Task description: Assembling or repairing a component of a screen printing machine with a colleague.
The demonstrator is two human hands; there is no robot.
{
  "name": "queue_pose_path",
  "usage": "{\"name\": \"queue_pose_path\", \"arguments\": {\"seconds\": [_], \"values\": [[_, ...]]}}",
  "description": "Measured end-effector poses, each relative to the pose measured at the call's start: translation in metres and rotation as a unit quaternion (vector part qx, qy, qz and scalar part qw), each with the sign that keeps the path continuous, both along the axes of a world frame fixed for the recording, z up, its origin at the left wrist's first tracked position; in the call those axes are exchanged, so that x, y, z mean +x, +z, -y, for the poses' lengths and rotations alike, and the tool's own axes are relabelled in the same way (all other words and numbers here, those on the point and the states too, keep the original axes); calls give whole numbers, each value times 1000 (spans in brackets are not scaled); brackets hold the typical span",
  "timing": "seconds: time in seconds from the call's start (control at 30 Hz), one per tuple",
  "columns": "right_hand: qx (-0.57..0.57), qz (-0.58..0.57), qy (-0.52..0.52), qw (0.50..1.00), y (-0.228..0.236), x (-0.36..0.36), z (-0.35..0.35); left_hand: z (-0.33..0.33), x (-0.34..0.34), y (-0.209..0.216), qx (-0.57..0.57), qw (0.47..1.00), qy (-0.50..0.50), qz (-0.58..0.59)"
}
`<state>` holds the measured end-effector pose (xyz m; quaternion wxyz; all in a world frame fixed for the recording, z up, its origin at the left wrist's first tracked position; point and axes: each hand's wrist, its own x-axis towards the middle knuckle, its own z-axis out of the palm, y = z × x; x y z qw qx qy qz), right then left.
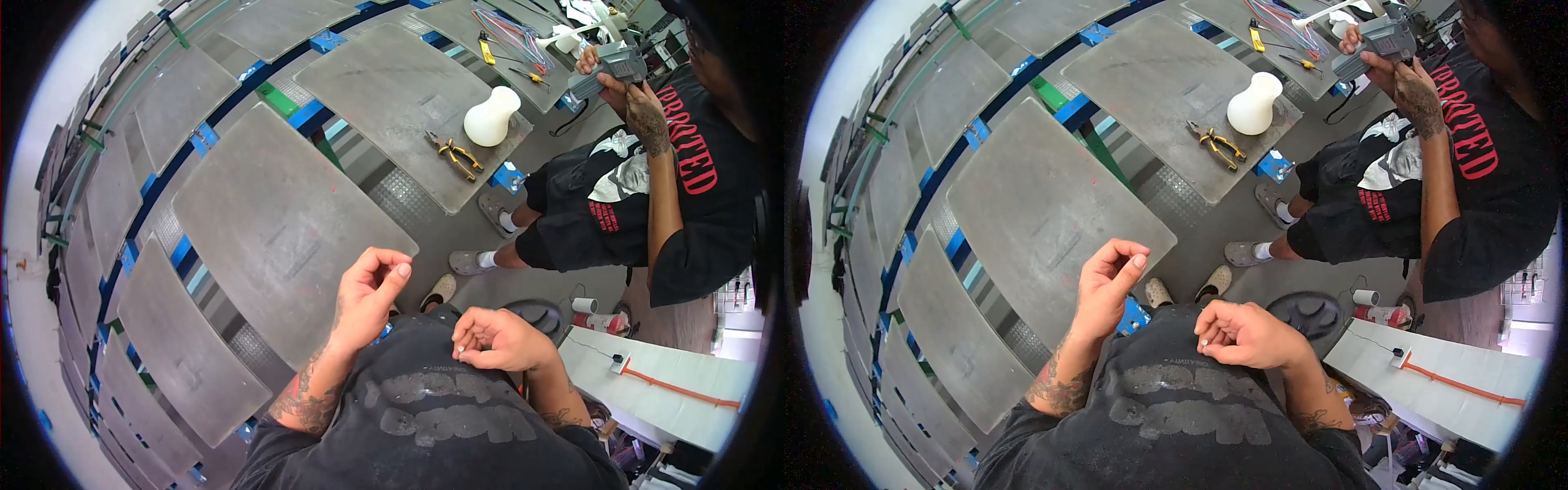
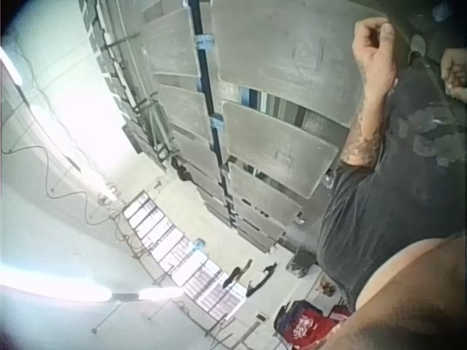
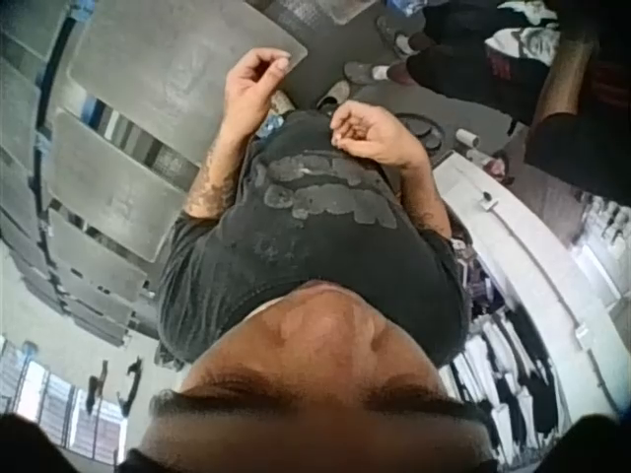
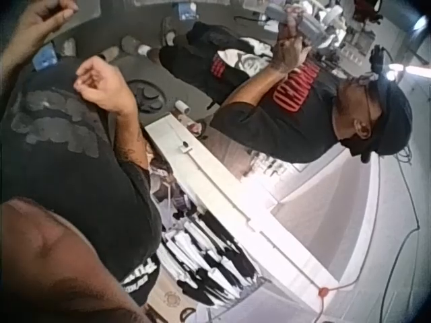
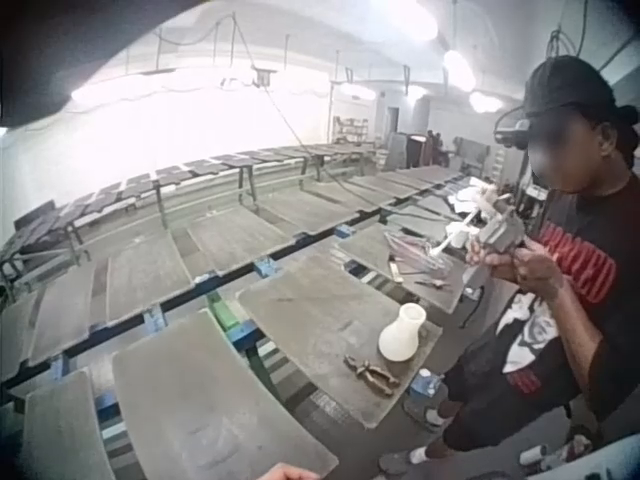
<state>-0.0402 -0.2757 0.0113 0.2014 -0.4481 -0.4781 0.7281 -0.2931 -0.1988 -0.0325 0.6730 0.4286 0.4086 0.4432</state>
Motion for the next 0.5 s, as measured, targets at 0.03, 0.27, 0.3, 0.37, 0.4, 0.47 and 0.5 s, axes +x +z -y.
{"name": "queue_pose_path", "arguments": {"seconds": [0.03,0.27,0.3,0.37,0.4,0.47,0.5], "values": [[3,-17,6,1000,-4,3,1,1,0,-4,-4,1000,1,-2],[80,38,84,993,-4,8,-11,5,1,-10,-34,999,-5,-16],[79,28,82,993,-7,8,-12,4,1,-10,-36,999,-9,-21],[64,3,72,995,-15,9,-10,5,2,-9,-30,999,-10,-18],[69,9,68,995,-17,9,-8,6,3,-10,-28,999,-6,-20],[57,9,56,997,-19,9,-7,7,3,-13,-26,999,-11,-19],[88,74,73,991,-15,8,-9,8,3,-15,-28,999,-11,-20]]}}
